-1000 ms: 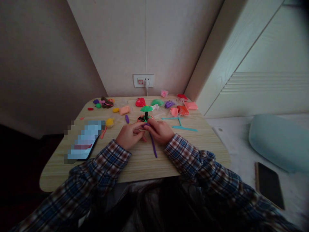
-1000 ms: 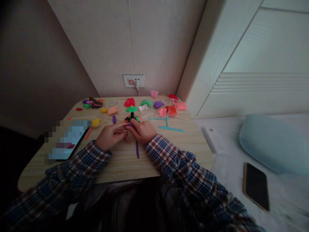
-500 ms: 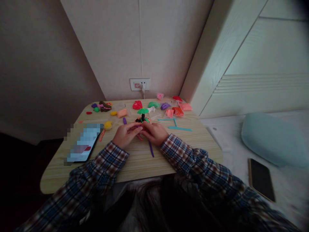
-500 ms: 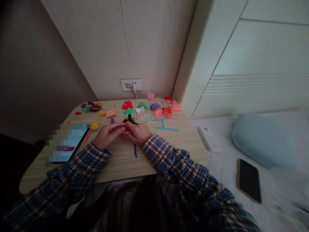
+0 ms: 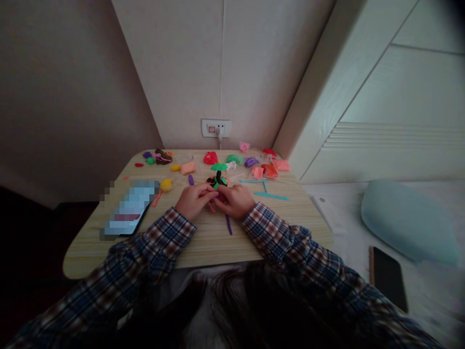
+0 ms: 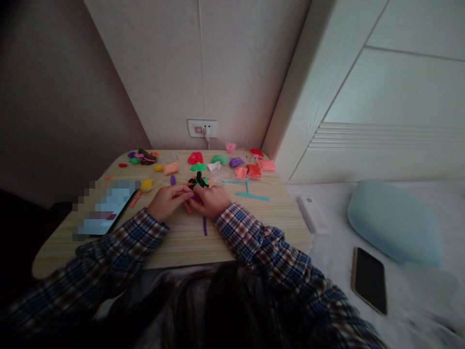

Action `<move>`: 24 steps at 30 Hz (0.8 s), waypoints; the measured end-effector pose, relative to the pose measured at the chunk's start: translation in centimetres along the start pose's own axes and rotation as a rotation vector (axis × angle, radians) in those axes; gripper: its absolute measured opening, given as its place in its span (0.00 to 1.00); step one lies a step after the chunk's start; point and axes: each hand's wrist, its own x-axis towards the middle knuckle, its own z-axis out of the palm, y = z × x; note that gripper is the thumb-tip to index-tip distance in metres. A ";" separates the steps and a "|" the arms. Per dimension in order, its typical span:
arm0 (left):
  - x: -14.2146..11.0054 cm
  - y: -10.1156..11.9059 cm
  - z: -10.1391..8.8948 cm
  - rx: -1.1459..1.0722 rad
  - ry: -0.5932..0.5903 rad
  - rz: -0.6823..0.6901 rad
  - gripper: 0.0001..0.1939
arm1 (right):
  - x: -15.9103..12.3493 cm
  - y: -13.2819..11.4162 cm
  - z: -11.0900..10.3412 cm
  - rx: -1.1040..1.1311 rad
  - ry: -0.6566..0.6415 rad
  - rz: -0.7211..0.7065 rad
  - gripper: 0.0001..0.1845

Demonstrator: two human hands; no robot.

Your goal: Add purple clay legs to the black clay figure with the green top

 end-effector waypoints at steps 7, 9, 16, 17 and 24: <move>-0.5 0.9 0.0 0.196 0.102 0.054 0.17 | -0.3 0.0 -0.1 0.232 0.002 -0.140 0.14; -0.4 1.0 0.1 0.121 0.071 0.053 0.17 | -0.3 0.0 -0.1 0.256 0.026 -0.164 0.13; 0.3 0.5 -0.2 -0.262 0.005 -0.023 0.14 | -0.2 0.6 0.4 0.256 0.064 -0.085 0.14; 0.3 0.5 -0.3 -0.267 0.017 -0.026 0.14 | -0.2 0.6 0.4 0.267 0.061 -0.073 0.14; 0.6 0.0 -0.4 -0.249 0.104 -0.031 0.14 | -0.3 0.1 -0.2 0.287 0.016 -0.098 0.14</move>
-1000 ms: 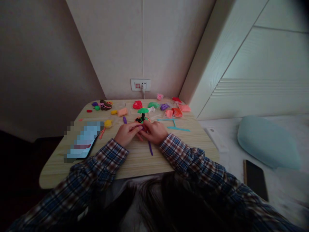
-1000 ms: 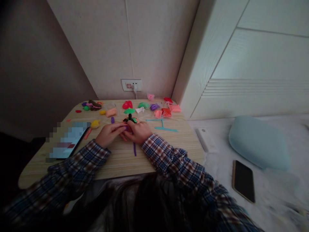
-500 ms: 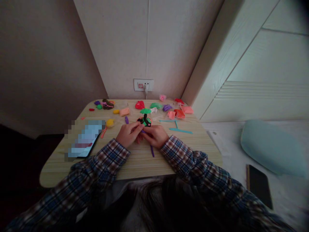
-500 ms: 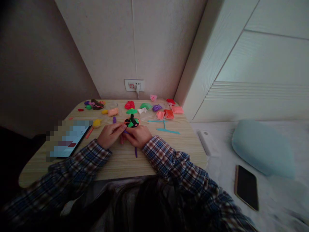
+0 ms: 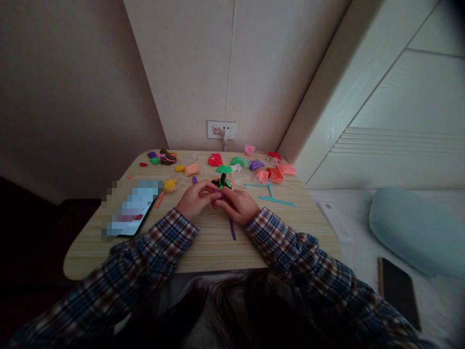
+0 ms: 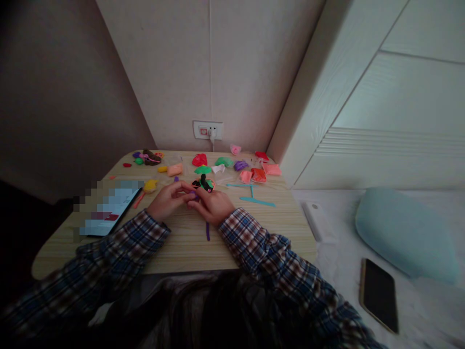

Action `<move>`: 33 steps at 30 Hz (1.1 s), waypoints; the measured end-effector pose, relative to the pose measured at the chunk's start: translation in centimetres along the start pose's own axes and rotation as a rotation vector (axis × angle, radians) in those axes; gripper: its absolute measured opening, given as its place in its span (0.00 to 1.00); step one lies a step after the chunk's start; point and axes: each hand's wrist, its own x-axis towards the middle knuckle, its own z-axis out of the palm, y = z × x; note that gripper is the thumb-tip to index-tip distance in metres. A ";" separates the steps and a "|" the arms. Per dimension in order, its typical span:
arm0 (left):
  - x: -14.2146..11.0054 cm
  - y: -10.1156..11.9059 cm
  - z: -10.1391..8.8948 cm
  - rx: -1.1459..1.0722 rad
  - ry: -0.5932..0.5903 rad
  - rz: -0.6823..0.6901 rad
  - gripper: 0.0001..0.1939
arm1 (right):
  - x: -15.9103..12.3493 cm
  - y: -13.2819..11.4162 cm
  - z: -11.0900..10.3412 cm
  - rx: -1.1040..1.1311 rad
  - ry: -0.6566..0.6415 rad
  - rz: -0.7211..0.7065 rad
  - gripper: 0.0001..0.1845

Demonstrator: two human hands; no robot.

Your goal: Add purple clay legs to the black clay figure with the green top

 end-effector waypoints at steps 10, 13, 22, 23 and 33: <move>-0.9 0.0 0.4 0.339 0.047 0.102 0.11 | -0.1 0.2 0.2 0.150 0.037 0.040 0.17; -0.9 0.2 0.4 0.335 0.032 0.121 0.10 | -0.1 0.3 0.1 0.275 0.049 0.041 0.18; -0.8 0.0 -0.1 0.381 0.100 0.146 0.10 | 0.4 0.8 0.7 0.560 0.018 0.126 0.13; -0.8 -0.2 -0.1 0.386 0.097 0.143 0.11 | 0.5 0.9 0.8 0.536 0.029 0.130 0.12; -1.2 0.2 0.7 0.307 -0.020 0.082 0.19 | 0.4 1.0 0.2 0.083 0.132 0.208 0.15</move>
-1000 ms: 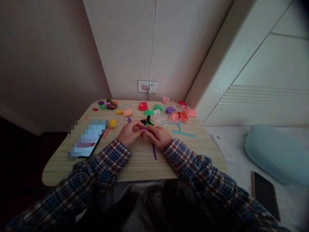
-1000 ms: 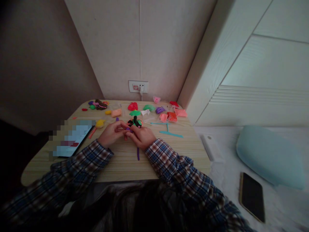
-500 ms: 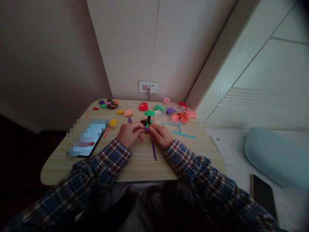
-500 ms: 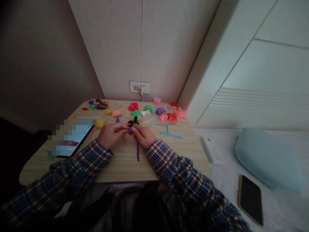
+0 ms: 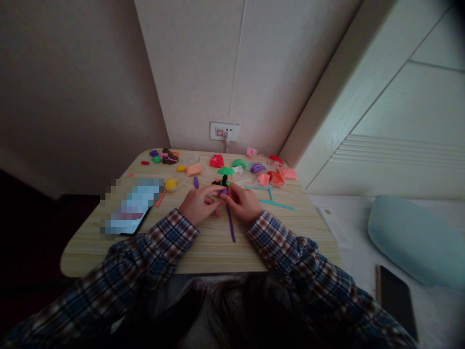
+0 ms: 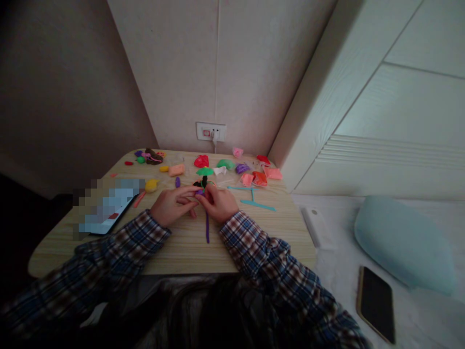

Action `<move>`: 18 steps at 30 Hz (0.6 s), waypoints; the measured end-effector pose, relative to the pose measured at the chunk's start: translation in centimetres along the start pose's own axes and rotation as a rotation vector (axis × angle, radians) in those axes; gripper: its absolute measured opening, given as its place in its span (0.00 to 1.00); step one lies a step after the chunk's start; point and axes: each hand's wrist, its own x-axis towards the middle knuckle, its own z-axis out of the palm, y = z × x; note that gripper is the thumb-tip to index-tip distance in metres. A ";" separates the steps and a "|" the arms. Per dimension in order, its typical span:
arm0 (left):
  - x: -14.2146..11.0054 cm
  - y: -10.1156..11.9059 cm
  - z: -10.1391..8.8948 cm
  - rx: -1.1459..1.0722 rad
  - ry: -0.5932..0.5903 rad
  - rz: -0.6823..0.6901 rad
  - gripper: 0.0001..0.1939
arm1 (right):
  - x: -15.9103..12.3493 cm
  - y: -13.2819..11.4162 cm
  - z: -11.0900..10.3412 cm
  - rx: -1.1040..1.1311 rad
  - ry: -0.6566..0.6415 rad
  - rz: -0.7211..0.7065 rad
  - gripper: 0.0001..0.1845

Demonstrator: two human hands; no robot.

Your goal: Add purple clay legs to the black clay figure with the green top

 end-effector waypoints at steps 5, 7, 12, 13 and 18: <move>-0.2 0.5 -0.1 -0.035 -0.011 0.026 0.24 | 0.0 0.0 0.0 -0.040 -0.039 -0.062 0.17; -0.1 0.4 -0.1 -0.039 -0.039 0.028 0.25 | 0.0 -0.1 0.0 -0.020 -0.065 -0.085 0.16; 0.0 0.1 0.0 0.022 -0.084 0.037 0.17 | -0.2 -0.3 0.0 0.021 -0.111 -0.095 0.14; 0.0 0.1 0.0 0.055 -0.080 0.045 0.14 | -0.3 -0.3 0.0 0.025 -0.120 -0.105 0.14; 0.0 0.1 -0.2 0.104 -0.089 0.053 0.11 | -0.3 -0.2 0.1 0.042 -0.110 -0.120 0.12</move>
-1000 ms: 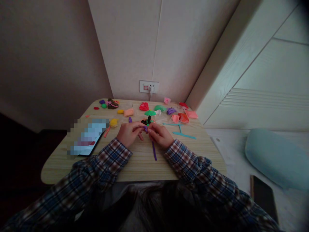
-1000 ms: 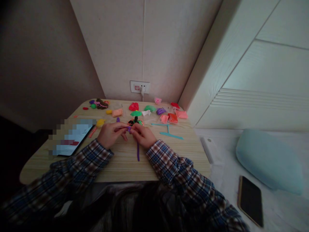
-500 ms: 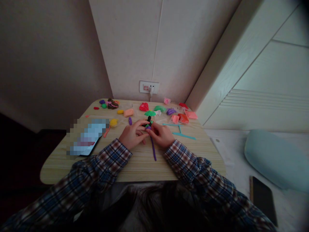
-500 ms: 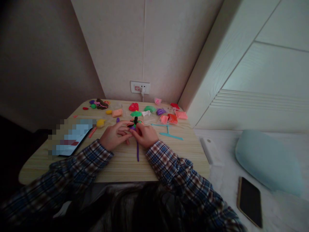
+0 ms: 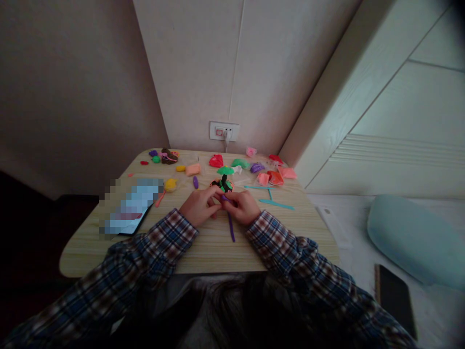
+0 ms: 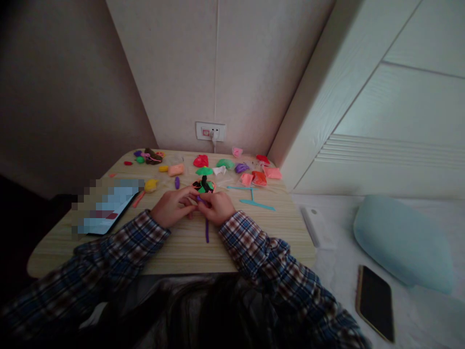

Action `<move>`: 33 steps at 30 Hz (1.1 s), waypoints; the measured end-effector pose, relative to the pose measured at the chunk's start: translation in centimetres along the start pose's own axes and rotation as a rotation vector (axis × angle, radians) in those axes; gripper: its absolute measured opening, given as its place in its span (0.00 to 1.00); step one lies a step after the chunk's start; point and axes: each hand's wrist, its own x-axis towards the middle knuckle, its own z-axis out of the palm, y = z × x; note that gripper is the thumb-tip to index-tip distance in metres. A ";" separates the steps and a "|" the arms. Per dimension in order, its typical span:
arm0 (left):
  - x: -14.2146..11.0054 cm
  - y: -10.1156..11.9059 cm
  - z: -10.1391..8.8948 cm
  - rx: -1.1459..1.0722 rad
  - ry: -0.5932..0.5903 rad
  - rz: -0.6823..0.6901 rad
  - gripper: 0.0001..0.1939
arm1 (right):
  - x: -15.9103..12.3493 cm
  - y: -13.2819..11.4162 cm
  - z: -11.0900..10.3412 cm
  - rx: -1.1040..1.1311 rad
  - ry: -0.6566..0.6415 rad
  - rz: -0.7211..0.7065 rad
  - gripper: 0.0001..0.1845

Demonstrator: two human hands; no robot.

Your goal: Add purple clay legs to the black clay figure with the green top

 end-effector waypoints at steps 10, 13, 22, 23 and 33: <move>0.7 0.0 -0.5 -0.496 0.010 -0.129 0.15 | -0.1 -0.1 -0.2 -0.128 0.034 -0.022 0.11; 0.8 -0.2 -0.8 -0.470 0.068 -0.150 0.14 | -0.1 -0.1 0.0 -0.129 -0.022 -0.093 0.09; 0.6 -0.4 -0.7 -0.362 0.055 -0.092 0.12 | 0.0 0.2 -0.1 -0.142 -0.005 -0.063 0.18; 0.6 -0.3 -0.7 -0.342 0.045 -0.093 0.12 | 0.0 0.1 -0.2 -0.153 0.003 -0.025 0.20; 0.2 -0.2 0.0 -0.337 -0.020 -0.147 0.14 | -0.1 -0.3 0.2 -0.205 -0.036 -0.030 0.13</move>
